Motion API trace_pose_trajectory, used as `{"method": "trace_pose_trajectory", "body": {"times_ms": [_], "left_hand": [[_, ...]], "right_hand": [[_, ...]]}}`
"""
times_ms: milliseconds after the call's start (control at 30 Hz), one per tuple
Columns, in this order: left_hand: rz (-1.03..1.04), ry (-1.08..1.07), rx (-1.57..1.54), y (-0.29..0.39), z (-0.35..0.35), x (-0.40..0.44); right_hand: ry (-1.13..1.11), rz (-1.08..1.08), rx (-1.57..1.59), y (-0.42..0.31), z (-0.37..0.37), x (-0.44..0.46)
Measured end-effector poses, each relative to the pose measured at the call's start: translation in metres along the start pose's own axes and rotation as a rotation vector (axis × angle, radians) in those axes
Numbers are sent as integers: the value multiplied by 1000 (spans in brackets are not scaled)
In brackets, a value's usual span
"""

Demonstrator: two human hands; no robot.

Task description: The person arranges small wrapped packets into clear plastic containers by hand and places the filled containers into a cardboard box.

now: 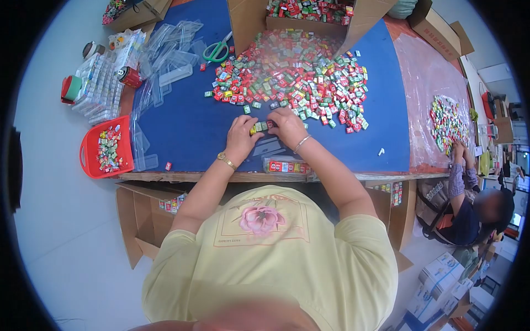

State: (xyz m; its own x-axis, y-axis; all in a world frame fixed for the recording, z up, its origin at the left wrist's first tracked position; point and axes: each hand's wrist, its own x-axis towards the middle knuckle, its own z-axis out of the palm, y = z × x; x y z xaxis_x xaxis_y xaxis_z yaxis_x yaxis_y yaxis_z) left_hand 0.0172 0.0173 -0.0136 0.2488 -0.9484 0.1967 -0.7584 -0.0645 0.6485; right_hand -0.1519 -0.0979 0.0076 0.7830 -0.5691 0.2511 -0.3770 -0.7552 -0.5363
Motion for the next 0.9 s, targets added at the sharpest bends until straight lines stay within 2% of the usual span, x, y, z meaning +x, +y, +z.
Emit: {"method": "trace_pose_trajectory", "body": {"times_ms": [67,200,300,433,533,733,900], "left_hand": [[15,11,-11,-5,-4,-4],[52,16,-29,-12,-4,-7],[52,-2,-17,-12,-8,-2],[31,-31,4,-8,-11,1],[43,132,46,-17,-14,11],[91,65,136,-35,-20,38],[63,-25,130,-41,-34,14]], "right_hand": [[53,-24,-13,0,-6,-3],[-83,106,-13,1,-9,-12],[-125,109,-126,5,-4,-9],[-75,158,-266,-1,2,-14],[-33,179,-270,0,7,-9],[-89,184,-186,6,12,4],[23,193,-231,17,-6,10]]}}
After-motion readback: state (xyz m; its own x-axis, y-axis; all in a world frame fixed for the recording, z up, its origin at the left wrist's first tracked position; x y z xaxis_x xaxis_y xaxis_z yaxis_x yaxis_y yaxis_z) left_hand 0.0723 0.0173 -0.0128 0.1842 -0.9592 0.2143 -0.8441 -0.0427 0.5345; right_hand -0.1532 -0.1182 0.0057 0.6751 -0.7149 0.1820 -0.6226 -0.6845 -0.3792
